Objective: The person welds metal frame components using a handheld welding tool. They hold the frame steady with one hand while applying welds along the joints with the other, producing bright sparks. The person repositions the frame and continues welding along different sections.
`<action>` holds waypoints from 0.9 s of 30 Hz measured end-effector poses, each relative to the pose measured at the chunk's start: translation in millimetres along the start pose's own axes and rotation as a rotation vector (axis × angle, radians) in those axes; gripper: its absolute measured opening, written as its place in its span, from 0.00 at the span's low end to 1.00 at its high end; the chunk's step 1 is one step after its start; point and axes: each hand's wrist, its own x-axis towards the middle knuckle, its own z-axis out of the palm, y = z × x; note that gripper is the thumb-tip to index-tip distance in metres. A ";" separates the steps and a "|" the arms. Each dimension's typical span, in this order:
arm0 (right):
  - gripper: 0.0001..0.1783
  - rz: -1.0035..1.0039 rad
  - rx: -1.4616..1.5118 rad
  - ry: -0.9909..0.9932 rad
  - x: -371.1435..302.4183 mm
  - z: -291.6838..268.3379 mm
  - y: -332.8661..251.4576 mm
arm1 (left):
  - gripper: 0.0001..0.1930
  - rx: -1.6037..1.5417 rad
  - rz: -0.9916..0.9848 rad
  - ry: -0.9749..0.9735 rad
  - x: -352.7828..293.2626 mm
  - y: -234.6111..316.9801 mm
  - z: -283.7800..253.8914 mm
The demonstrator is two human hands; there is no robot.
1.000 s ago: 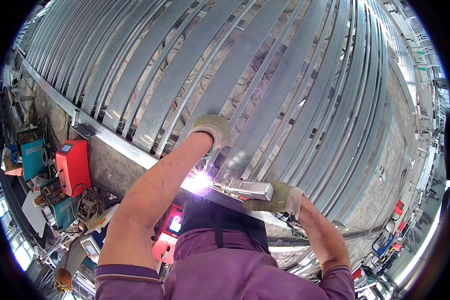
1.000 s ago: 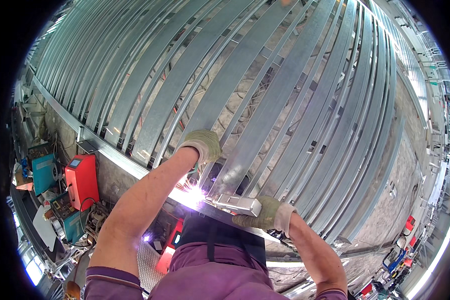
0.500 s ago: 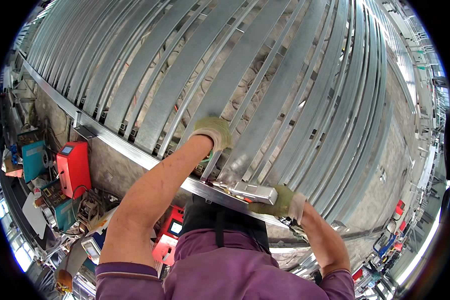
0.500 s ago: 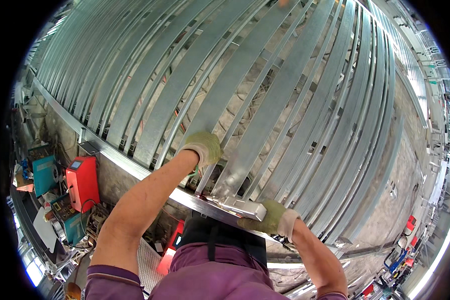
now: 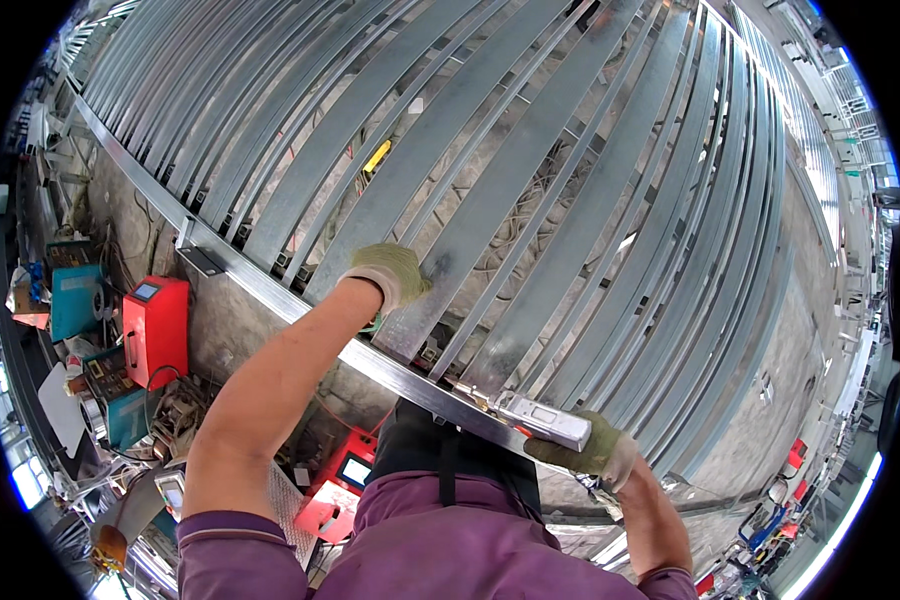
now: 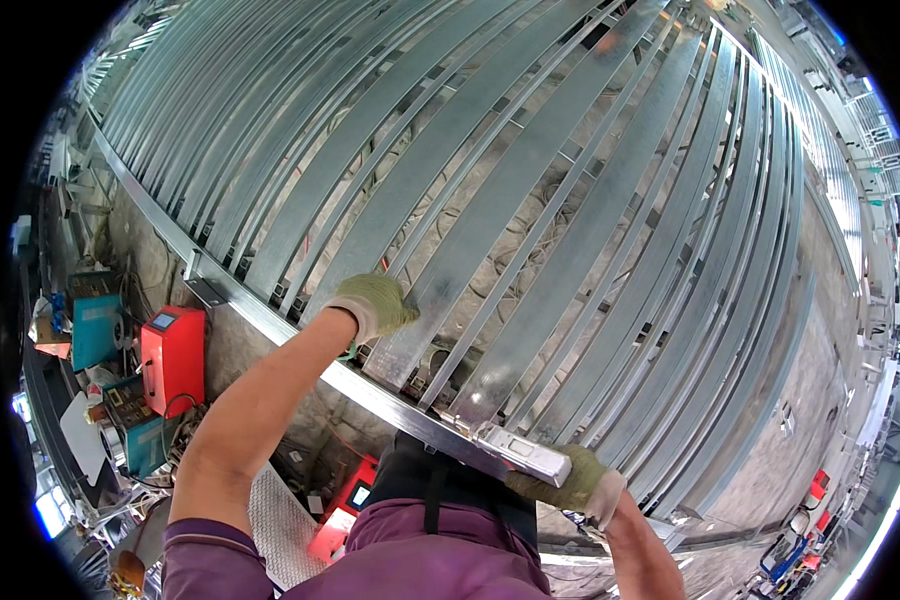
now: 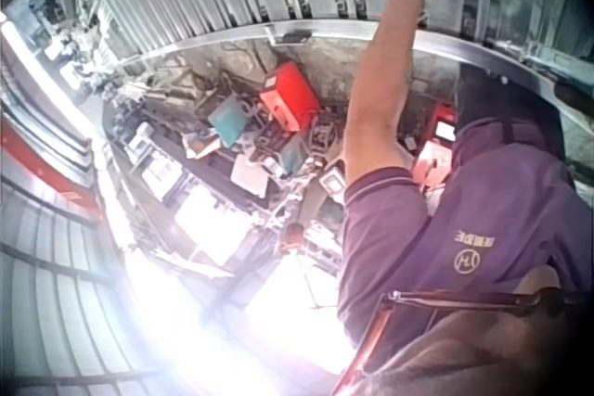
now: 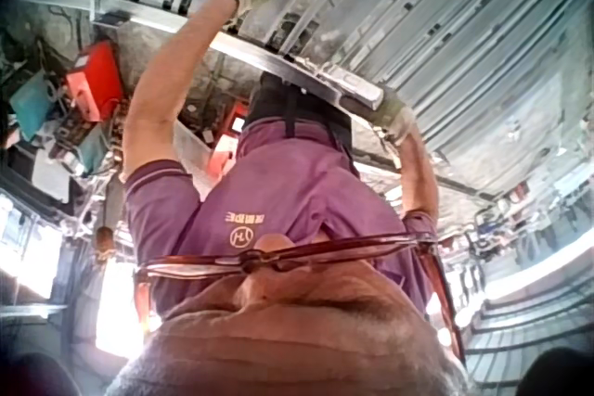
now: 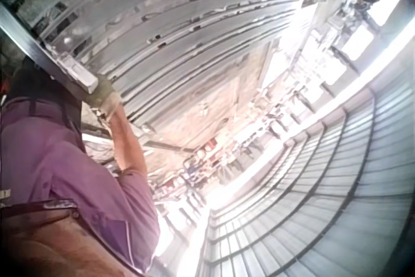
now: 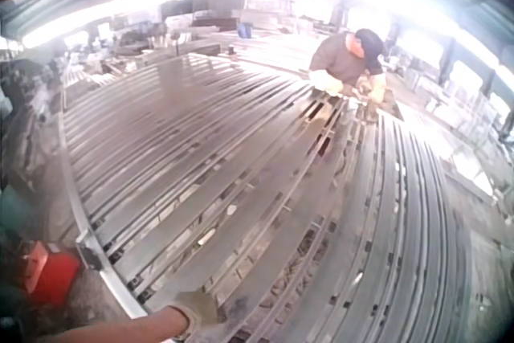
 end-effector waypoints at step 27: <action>0.13 0.086 0.400 0.197 -82.0 40.8 -31.5 | 0.29 -0.054 0.017 -0.014 3.1 4.2 3.5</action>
